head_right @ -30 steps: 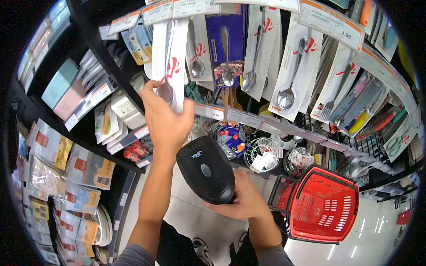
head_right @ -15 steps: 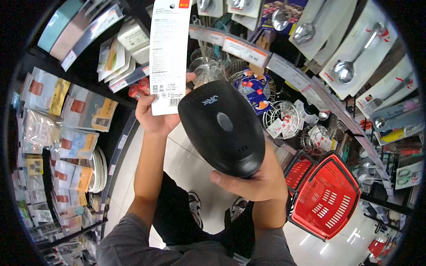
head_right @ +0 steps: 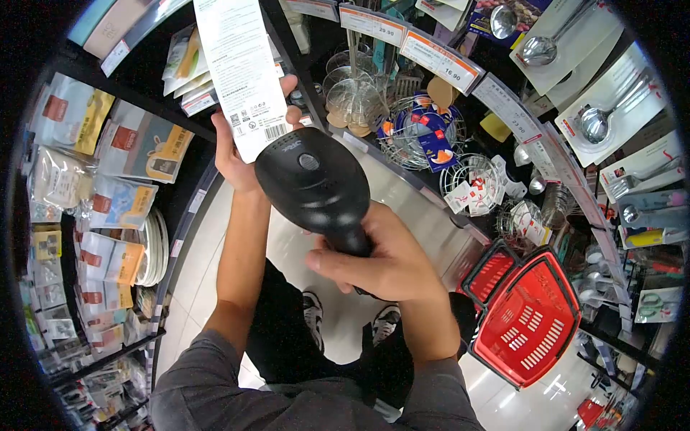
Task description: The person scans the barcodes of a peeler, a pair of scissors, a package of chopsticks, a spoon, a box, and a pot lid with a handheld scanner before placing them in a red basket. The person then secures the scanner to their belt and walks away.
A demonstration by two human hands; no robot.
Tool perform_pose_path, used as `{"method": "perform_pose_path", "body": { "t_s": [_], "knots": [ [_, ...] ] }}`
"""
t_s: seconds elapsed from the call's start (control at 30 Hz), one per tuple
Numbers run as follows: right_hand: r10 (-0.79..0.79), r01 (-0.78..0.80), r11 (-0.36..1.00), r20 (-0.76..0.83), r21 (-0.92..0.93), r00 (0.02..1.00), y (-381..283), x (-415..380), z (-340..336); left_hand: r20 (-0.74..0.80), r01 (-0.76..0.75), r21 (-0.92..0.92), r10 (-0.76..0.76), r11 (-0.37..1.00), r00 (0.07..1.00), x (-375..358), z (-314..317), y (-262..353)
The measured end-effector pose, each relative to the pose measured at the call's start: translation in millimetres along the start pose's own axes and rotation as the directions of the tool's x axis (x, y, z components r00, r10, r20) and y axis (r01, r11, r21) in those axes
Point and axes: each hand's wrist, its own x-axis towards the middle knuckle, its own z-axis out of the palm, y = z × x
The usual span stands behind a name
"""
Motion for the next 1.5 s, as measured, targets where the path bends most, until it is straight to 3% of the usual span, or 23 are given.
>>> {"method": "perform_pose_path", "body": {
  "t_s": [0.17, 0.27, 0.33, 0.4, 0.43, 0.57, 0.6, 0.67, 0.73, 0.83, 0.9, 1.03, 1.5],
  "knots": [
    [-0.020, 0.020, 1.000, 0.011, 0.018, 1.000, 10, 8, -1, -0.031, -0.011, -0.014, 0.010, 1.000, 0.999, -2, 1, 3],
    [-0.028, 0.027, 0.998, 0.022, 0.059, 0.999, 9, 5, 1, 0.029, -0.008, -0.011, 0.008, 1.000, 1.000, -7, -2, 4],
    [0.019, -0.020, 0.994, -0.013, -0.105, 1.000, 0, 1, 2, -0.178, 0.072, 0.256, -0.026, 0.964, 0.984, -7, 3, 6],
    [-0.075, 0.076, 0.995, 0.028, -0.071, 0.997, -14, -1, -1, -0.265, 0.123, 0.326, -0.034, 0.937, 0.964, -2, 15, -3],
    [-0.086, 0.086, 0.995, 0.002, -0.046, 0.996, -14, -3, -5, -0.180, 0.118, 0.446, -0.040, 0.887, 0.983, 1, 16, -6],
    [-0.219, 0.218, 0.975, -0.010, -0.050, 0.976, -30, -18, -11, -0.054, 0.069, 0.864, -0.045, 0.499, 0.998, 8, 15, -4],
    [-0.232, 0.230, 0.971, -0.019, -0.064, 0.973, -35, -24, -12, -0.031, 0.049, 0.862, -0.045, 0.504, 0.999, 19, 24, -7],
    [-0.247, 0.244, 0.967, -0.031, -0.074, 0.968, -37, -34, -15, 0.142, -0.142, 0.989, 0.008, -0.035, 0.990, 44, 49, -10],
    [-0.284, 0.283, 0.957, -0.008, -0.060, 0.959, -35, -41, -18, 0.238, -0.227, 0.952, 0.029, -0.203, 0.971, 68, 86, -17],
    [-0.315, 0.314, 0.943, 0.006, -0.107, 0.949, -38, -50, -18, 0.267, -0.232, 0.931, 0.094, -0.280, 0.959, 101, 104, -33],
    [-0.302, 0.301, 0.943, 0.015, -0.144, 0.953, -44, -55, -18, 0.390, -0.282, 0.848, 0.168, -0.449, 0.905, 120, 109, -42],
    [-0.322, 0.326, 0.918, 0.055, -0.226, 0.945, -47, -56, -20, 0.490, -0.307, 0.753, 0.184, -0.582, 0.852, 145, 109, -58],
    [-0.405, 0.413, 0.862, 0.088, -0.294, 0.910, -43, -45, -27, 0.403, -0.182, 0.757, 0.230, -0.628, 0.886, 151, 121, -79]
  ]
}}
